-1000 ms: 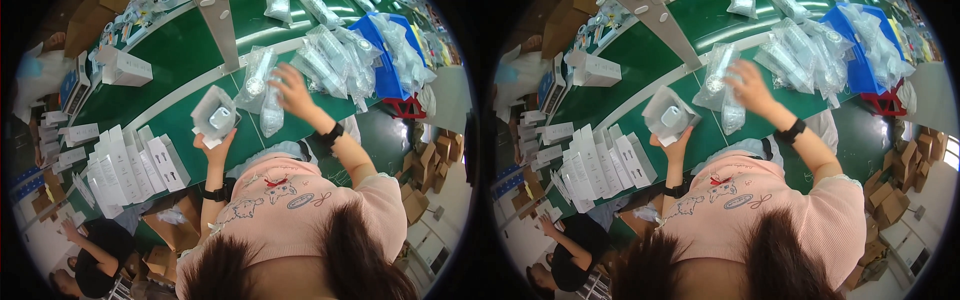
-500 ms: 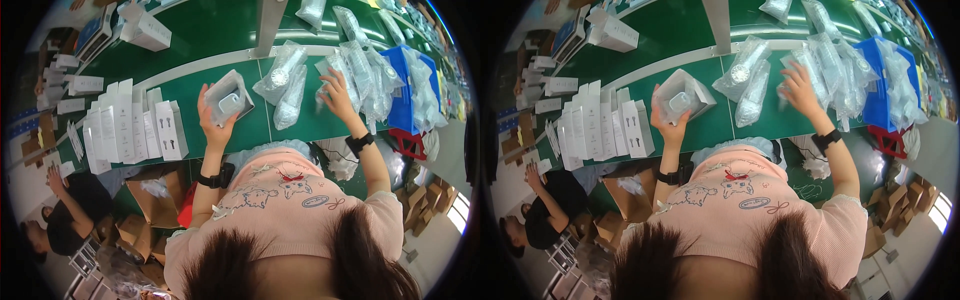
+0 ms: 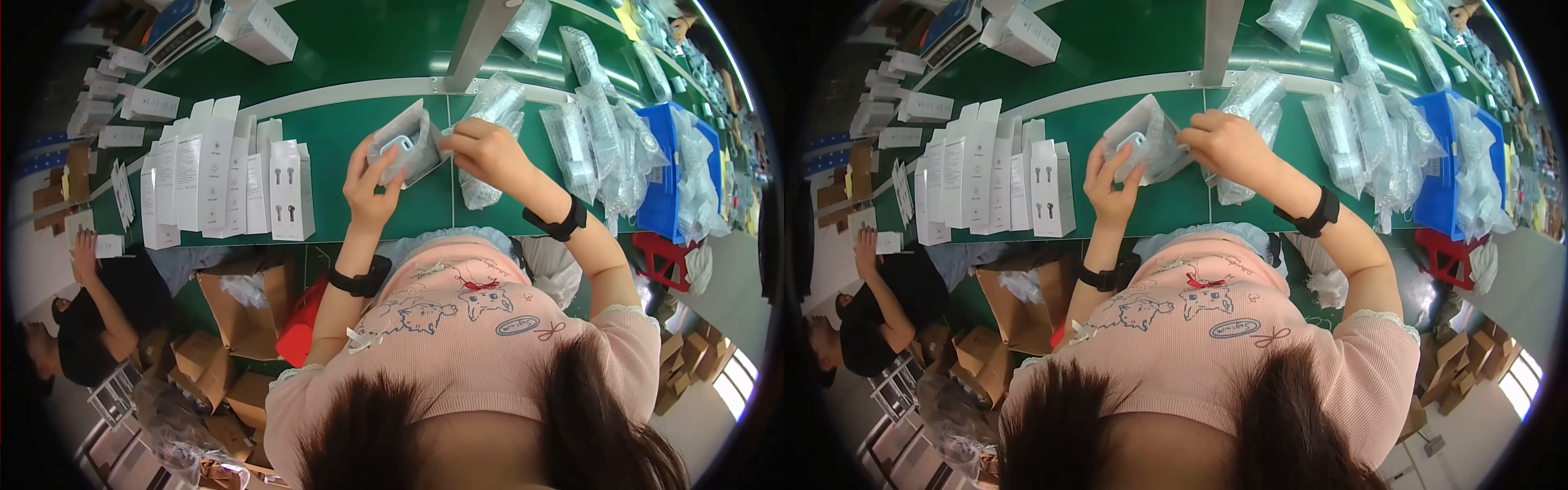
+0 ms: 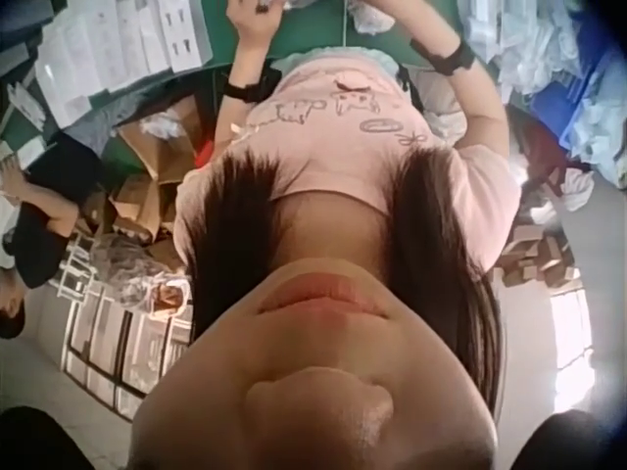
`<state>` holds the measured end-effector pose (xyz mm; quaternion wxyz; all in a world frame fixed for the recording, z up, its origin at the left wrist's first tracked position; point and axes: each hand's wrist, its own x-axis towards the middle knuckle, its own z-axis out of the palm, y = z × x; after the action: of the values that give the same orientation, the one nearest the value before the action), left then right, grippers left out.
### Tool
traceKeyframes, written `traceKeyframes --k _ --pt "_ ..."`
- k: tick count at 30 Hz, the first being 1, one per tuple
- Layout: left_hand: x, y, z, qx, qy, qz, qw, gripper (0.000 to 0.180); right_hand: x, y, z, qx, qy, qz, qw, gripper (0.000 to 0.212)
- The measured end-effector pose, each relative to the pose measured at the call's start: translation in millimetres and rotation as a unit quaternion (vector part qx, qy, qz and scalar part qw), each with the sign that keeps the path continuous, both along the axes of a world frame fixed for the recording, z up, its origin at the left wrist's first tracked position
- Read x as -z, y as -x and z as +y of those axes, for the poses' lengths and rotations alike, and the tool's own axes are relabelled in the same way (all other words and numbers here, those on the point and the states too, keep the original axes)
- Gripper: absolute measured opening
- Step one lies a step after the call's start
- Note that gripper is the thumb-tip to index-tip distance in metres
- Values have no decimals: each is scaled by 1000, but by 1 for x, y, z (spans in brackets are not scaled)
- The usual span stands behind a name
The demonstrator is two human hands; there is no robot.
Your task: The person packages items by hand, picking up a white box, inserting a bubble-wrapped object and a small plastic bag, and placing the box on the table. They repeat this process multiple times before moving a pile of bubble-wrapped objects aside.
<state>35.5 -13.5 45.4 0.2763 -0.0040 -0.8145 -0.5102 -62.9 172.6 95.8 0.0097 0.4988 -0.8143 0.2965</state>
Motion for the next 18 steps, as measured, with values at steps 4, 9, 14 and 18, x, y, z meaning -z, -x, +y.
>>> traceKeyframes --k 4,9,14,18 --pt "-6 -3 8 -6 42 -13 999 33 -7 -1 -6 34 -23 -23 999 21" --pt "-13 -2 7 3 206 -4 979 26 2 1 -2 89 -75 -56 992 15" --pt "4 -9 0 -46 100 -14 994 17 6 17 26 169 14 -78 982 16" --pt "-10 1 -3 -35 55 -59 996 11 -29 -6 2 146 258 -142 945 18"
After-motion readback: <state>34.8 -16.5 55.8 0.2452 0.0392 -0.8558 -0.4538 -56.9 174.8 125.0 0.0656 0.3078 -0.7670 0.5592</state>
